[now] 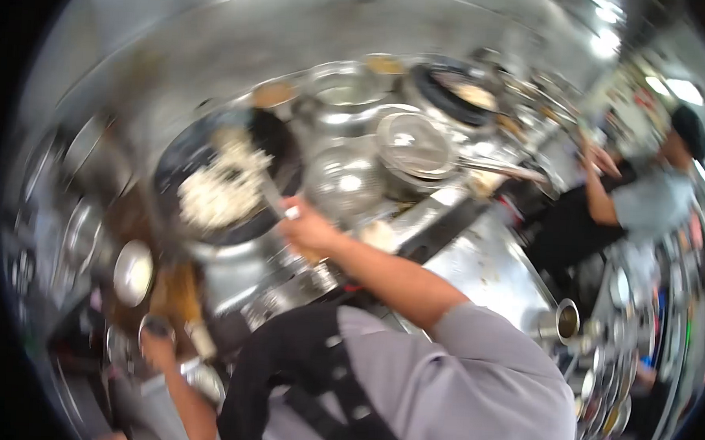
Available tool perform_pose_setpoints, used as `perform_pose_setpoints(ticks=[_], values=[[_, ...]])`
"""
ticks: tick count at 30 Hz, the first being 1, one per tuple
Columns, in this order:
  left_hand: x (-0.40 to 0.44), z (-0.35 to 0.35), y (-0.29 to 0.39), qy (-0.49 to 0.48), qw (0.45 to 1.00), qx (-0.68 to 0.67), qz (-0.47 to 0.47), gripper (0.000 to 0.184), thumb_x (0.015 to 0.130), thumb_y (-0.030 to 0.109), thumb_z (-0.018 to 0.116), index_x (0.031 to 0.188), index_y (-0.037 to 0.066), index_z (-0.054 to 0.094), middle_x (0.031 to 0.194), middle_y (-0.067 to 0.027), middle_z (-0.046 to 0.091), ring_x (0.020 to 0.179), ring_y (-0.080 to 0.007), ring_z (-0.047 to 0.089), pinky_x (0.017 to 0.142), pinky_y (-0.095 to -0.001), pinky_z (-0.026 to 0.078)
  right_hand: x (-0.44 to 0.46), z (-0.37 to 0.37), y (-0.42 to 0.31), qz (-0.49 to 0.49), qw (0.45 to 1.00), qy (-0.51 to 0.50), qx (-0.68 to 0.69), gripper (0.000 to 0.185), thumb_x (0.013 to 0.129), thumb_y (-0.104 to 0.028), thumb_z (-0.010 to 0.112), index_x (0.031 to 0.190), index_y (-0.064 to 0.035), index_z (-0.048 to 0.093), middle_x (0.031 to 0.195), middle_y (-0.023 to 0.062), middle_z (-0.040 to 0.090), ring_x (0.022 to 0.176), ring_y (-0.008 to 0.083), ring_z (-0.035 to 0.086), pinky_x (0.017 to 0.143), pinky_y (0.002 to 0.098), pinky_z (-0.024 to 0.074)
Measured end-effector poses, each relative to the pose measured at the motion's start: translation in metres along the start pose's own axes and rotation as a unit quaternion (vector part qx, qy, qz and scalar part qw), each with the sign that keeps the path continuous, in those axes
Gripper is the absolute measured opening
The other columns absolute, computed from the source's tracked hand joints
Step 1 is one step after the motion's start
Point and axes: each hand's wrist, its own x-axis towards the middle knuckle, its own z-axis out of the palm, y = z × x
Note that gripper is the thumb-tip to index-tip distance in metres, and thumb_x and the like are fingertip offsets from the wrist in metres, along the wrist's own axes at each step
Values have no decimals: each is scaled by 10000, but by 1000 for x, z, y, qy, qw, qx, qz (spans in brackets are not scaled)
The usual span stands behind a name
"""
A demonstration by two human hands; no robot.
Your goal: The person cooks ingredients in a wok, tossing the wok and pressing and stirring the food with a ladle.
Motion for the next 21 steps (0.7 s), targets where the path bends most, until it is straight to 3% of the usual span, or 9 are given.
perform_pose_setpoints(ticks=[1,4,7,10,13,14,16,18,21], values=[[-17,-32,34,-42,992,59,-100,673,876,379,735,1452,138,484,1273,-275,637,1200,-464,615,983,-549,524,0,-7,-12,4,998,-64,17,493,970,-122,650,1417,-134,443,733,45,597,517,153,574,449,329,486],[5,1,-12,-21,998,18,-54,707,873,326,738,1480,120,439,1379,-321,553,1224,-513,582,1011,-531,504,-19,-22,-36,77,979,-96,163,549,952,-81,655,1454,-114,437,735,50,591,511,144,572,439,308,479],[39,12,-48,53,944,-319,-69,684,845,217,732,1440,0,474,1458,-244,525,1273,-408,571,1053,-472,474,-15,-24,-27,-41,998,-34,-21,604,951,-85,607,1516,-77,394,706,47,568,549,154,576,479,323,496],[51,-33,-42,-54,608,-767,-199,753,891,219,710,1528,-14,384,1525,-220,458,1325,-370,522,1109,-473,424,-7,-26,-48,-37,989,23,-143,597,935,-85,613,1497,-55,412,710,67,581,574,171,596,497,347,501],[2,-135,78,-180,361,-906,-125,748,945,199,704,1565,15,330,1577,-207,394,1309,-364,515,1022,-479,466,22,-19,-42,-29,984,-9,-176,613,914,-85,619,1495,-80,421,722,85,596,574,188,599,518,365,500],[6,-134,93,-182,362,-906,-124,748,945,199,704,1565,15,330,1577,-207,394,1309,-364,515,1022,-479,466,28,-16,-41,-23,982,-46,-182,614,913,-82,614,1496,-96,423,724,86,598,575,190,597,524,365,500],[9,-111,122,-402,67,-912,-58,816,965,210,706,1599,29,226,1615,-212,319,1293,-357,501,1035,-479,470,19,-8,-46,-16,982,-46,-184,575,866,-45,639,1421,-119,504,748,89,615,574,202,604,484,377,489],[6,-76,156,-439,17,-898,-31,778,960,169,712,1596,72,275,1570,-219,369,1224,-327,528,1028,-469,487,-1,-10,-56,-6,938,-139,-316,608,851,-45,649,1434,-161,523,769,82,639,601,205,625,532,381,516],[-24,-55,195,-450,191,-870,-65,581,1017,363,647,1514,134,455,1415,-248,517,1181,-373,587,962,-529,558,-41,-32,-59,-112,830,-105,-536,645,861,-142,687,1477,-246,527,813,80,674,696,209,656,667,404,548]])
